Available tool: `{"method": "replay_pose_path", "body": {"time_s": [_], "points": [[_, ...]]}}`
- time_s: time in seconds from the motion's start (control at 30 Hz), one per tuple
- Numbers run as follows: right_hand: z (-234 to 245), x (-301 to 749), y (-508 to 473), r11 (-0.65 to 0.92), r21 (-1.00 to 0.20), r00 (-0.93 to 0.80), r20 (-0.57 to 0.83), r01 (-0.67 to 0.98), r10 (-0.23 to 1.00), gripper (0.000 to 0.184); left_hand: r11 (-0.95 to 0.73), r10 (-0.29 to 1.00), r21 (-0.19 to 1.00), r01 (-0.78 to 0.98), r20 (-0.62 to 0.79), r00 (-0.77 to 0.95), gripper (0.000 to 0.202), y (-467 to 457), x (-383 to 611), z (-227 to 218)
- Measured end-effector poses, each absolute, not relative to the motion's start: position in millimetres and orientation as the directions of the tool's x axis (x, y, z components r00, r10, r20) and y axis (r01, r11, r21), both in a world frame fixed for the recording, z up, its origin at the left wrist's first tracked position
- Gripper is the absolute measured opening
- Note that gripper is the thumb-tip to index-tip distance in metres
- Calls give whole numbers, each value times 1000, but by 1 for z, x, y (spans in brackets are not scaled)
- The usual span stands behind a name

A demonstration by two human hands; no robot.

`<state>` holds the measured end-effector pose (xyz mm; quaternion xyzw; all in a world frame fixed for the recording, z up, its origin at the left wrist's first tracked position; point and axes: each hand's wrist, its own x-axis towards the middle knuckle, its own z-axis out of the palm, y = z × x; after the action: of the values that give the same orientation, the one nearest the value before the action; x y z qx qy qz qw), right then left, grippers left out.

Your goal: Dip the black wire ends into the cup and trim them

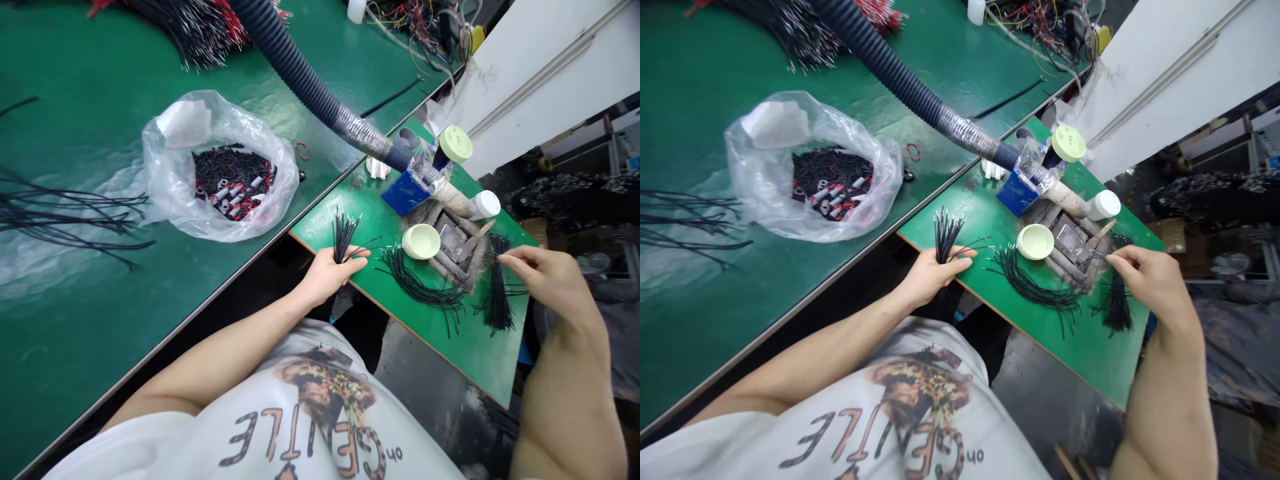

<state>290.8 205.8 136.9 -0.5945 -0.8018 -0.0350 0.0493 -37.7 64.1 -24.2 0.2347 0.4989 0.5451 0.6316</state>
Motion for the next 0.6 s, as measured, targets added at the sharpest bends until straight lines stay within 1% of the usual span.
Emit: {"method": "replay_pose_path", "body": {"time_s": [0.03, 0.07, 0.1, 0.13, 0.17, 0.23, 0.4, 0.5, 0.6], "points": [[137, 291, 192, 312, 95, -324, 156, 945, 933, 17, 292, 922, 836, -465, -375, -95, 37, 64, -37, -24], [135, 288, 178, 324, 164, -354, 209, 932, 912, 20, 288, 921, 828, -482, -377, -97, 38, 64, -37, -25], [129, 283, 165, 332, 201, -378, 275, 922, 884, 22, 283, 920, 815, -505, -380, -97, 38, 63, -36, -25], [121, 276, 152, 339, 199, -390, 349, 919, 852, 23, 279, 919, 800, -531, -382, -93, 39, 62, -36, -24], [110, 267, 141, 367, 166, -403, 385, 915, 830, 24, 280, 919, 783, -556, -385, -80, 39, 60, -35, -24], [83, 247, 124, 424, 74, -415, 411, 902, 812, 24, 298, 920, 744, -598, -392, -29, 40, 54, -33, -22], [23, 196, 114, 480, -123, -399, 401, 869, 825, 26, 367, 910, 653, -663, -401, 109, 41, 30, -32, -15], [10, 180, 117, 477, -282, -359, 380, 833, 852, 28, 383, 904, 617, -687, -402, 143, 40, 19, -36, -10], [11, 177, 118, 395, -469, -257, 331, 790, 908, 28, 392, 899, 594, -703, -408, 156, 40, 11, -40, -5]]}}
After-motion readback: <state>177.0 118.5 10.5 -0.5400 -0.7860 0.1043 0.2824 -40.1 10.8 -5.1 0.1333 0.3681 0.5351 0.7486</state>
